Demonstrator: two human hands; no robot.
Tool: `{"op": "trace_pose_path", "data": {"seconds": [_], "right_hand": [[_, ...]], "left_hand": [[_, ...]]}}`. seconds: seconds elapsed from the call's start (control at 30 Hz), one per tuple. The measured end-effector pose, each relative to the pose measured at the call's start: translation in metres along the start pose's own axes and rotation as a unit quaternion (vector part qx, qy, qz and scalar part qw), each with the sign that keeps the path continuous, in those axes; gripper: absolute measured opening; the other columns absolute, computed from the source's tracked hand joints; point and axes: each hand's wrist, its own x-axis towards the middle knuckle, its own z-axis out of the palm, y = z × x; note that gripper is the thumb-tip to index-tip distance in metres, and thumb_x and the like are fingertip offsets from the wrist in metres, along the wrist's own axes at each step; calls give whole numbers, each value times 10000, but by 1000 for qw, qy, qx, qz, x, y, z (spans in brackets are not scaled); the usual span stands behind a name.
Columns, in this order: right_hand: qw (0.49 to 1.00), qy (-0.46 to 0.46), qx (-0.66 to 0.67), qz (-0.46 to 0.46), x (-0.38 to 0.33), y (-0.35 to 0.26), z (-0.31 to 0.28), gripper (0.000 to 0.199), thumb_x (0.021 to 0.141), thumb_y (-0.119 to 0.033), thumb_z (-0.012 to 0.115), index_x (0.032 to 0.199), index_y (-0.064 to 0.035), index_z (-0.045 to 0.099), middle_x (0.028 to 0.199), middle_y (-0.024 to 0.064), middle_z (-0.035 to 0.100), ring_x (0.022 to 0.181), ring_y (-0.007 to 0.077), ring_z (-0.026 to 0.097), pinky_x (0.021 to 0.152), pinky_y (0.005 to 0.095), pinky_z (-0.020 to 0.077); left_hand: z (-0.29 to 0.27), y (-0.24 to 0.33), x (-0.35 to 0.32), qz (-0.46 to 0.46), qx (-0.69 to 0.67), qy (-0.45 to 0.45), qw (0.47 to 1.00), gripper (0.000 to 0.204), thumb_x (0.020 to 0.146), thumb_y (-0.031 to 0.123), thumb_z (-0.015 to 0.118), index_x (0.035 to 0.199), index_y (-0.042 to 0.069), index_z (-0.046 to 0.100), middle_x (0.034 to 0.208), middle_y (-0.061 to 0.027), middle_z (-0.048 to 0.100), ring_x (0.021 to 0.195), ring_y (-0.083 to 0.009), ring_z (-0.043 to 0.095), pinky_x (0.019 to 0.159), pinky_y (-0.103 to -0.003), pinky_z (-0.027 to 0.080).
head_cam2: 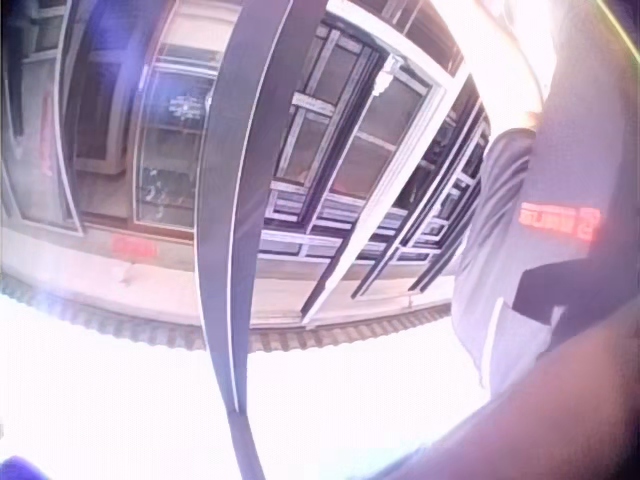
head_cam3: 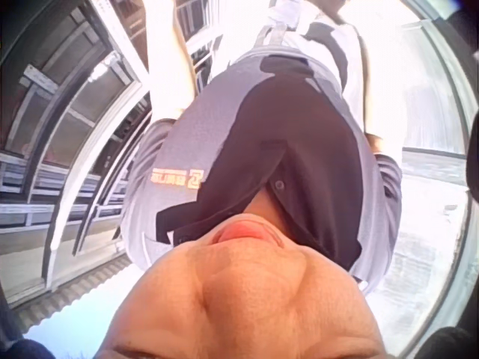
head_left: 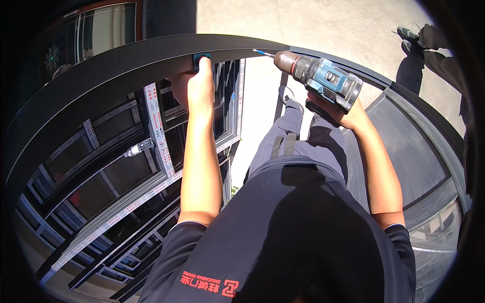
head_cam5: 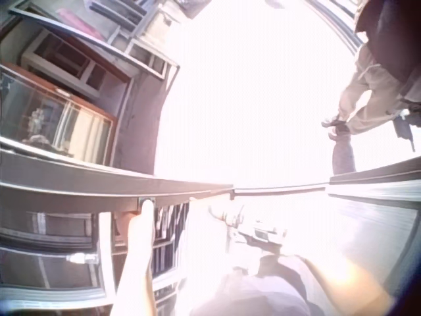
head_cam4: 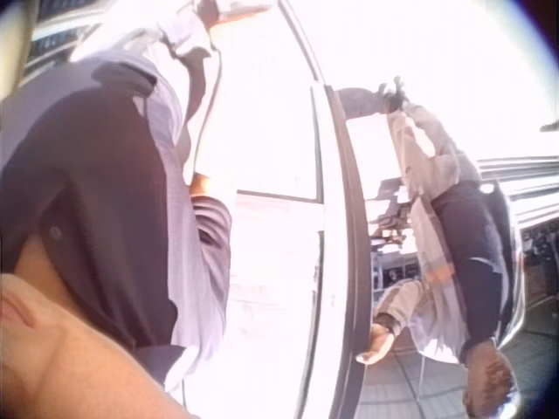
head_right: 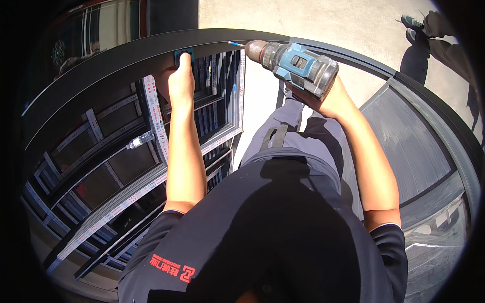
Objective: The person lifts and positions a large glass window pane into a metal frame, then uses a cordless drill to fasten brackets and screws along the frame edges. The person also retrieves a small bowl of fasteners from a workbench and continues securing the frame components.
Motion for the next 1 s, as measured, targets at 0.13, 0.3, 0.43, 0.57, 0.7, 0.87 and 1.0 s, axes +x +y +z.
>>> {"op": "trace_pose_path", "data": {"seconds": [0.13,0.3,0.43,0.57,0.7,0.87,1.0], "right_hand": [[1000,25,13,7,-11,-9,-14,368,878,-217,816,1188,-69,683,1043,88,735,966,204,700,870,375,563],[999,25,-29,10,-19,-17,-26,338,881,-229,811,1154,-63,701,1020,92,737,943,198,700,848,371,563],[999,35,-13,-8,-20,-19,-29,332,887,-224,806,1155,-59,704,1016,93,739,924,198,702,833,363,566],[998,42,2,38,-19,-16,-28,331,886,-222,813,1151,-59,702,1026,86,740,940,196,702,841,363,568],[998,35,28,36,-20,-14,-23,339,883,-227,816,1154,-60,700,1032,87,739,961,200,703,854,367,566],[999,28,15,31,-21,-13,-18,356,877,-233,823,1162,-63,695,1048,91,736,972,207,700,867,372,560],[999,32,7,22,-22,-11,-19,405,866,-249,834,1190,-65,677,1076,96,724,991,213,690,885,371,549]], "left_hand": [[10,2,-1,37,-15,74,996,756,823,335,714,1332,-116,384,1148,-361,650,1075,-465,679,1012,-457,517],[12,-4,-3,6,-56,63,996,734,823,271,671,1368,-132,390,1330,-356,512,1198,-450,592,1058,-446,447],[13,-9,-1,3,-27,53,998,745,827,264,666,1372,-144,365,1318,-369,508,1179,-454,601,1052,-443,453],[18,-14,1,36,2,66,997,781,837,280,649,1358,-169,278,1196,-419,566,1098,-502,636,994,-479,516],[21,-20,-2,62,-6,79,995,798,838,276,645,1360,-165,234,1145,-427,601,1061,-528,652,966,-501,545],[22,-19,-5,82,-69,80,991,796,833,262,648,1387,-128,230,1157,-420,603,1078,-519,650,981,-499,541],[17,-9,-6,23,-31,68,997,791,827,267,666,1399,-99,260,1175,-402,614,1089,-492,660,995,-482,540]]}}
